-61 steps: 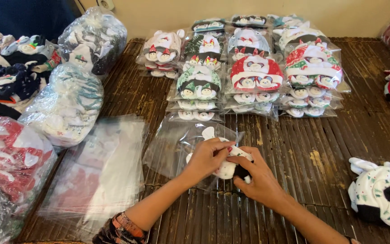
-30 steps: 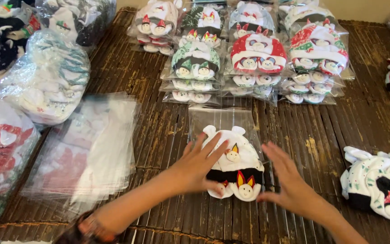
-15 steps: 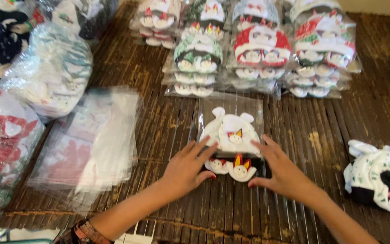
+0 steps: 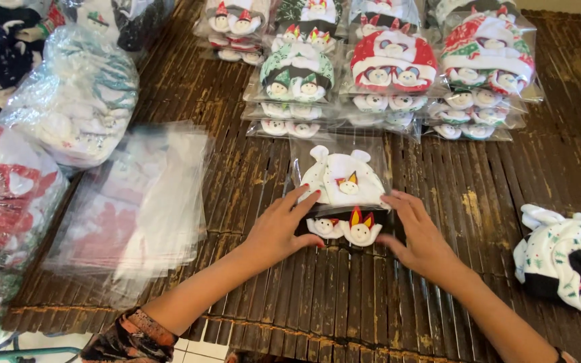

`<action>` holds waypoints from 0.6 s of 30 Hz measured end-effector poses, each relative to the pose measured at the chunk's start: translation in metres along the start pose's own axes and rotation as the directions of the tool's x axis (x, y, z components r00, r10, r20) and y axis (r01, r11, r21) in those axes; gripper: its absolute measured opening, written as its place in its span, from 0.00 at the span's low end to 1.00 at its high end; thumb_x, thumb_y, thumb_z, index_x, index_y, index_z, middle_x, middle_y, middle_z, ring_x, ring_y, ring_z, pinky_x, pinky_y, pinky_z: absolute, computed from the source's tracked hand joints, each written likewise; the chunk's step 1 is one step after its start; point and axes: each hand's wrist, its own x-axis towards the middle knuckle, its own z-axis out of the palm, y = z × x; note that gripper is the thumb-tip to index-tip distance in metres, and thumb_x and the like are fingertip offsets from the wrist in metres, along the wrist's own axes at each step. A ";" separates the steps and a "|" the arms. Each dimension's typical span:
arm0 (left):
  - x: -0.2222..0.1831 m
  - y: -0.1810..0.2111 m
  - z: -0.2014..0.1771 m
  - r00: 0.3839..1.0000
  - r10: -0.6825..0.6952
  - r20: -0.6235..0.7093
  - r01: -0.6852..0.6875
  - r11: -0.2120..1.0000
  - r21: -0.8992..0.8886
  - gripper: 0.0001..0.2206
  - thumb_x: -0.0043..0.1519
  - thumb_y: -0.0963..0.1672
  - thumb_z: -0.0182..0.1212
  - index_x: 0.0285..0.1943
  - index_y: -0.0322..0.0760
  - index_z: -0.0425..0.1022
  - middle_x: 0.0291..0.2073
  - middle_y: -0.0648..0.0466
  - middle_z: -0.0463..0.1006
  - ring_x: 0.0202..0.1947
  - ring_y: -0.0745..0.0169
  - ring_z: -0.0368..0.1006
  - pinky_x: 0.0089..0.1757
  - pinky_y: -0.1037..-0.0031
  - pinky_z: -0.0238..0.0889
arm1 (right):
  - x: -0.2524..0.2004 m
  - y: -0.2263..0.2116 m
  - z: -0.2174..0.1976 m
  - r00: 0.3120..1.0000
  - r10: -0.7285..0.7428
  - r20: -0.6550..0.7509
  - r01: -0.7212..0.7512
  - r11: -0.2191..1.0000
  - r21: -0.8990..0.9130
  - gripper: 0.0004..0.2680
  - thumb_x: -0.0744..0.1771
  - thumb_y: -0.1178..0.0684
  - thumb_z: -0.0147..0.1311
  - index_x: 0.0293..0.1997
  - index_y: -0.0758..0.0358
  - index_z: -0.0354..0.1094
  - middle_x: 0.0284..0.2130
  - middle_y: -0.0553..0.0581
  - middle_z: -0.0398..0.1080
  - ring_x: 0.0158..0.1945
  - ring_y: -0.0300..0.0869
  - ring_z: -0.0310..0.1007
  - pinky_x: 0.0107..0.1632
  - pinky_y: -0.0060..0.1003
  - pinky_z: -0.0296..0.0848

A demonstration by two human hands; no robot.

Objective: Packaging baby hats and booties into plastic bags and sealing them

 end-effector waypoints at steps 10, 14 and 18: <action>-0.001 -0.014 0.027 0.998 -0.040 -0.048 0.039 0.999 -0.008 0.26 0.62 0.48 0.64 0.69 0.36 0.67 0.62 0.36 0.70 0.46 0.33 0.78 0.40 0.54 0.75 | 0.001 0.027 0.025 0.998 0.064 0.006 -0.064 0.998 0.026 0.23 0.63 0.59 0.63 0.66 0.56 0.63 0.53 0.61 0.71 0.55 0.57 0.74 0.56 0.51 0.73; 0.002 -0.033 0.045 0.978 0.043 -0.203 -0.015 0.991 0.133 0.20 0.61 0.47 0.65 0.62 0.40 0.73 0.53 0.42 0.77 0.37 0.43 0.82 0.33 0.62 0.77 | 0.002 0.034 0.040 0.976 0.001 -0.218 -0.001 1.000 0.003 0.14 0.63 0.58 0.65 0.53 0.54 0.75 0.36 0.54 0.77 0.41 0.48 0.79 0.46 0.40 0.79; -0.002 -0.028 0.044 0.978 0.021 -0.208 -0.010 0.998 0.054 0.14 0.62 0.46 0.64 0.56 0.42 0.76 0.46 0.46 0.80 0.32 0.47 0.82 0.30 0.64 0.77 | -0.003 0.050 0.050 0.973 0.002 -0.232 -0.003 1.000 -0.002 0.09 0.62 0.60 0.65 0.44 0.56 0.76 0.29 0.52 0.76 0.33 0.46 0.78 0.40 0.39 0.78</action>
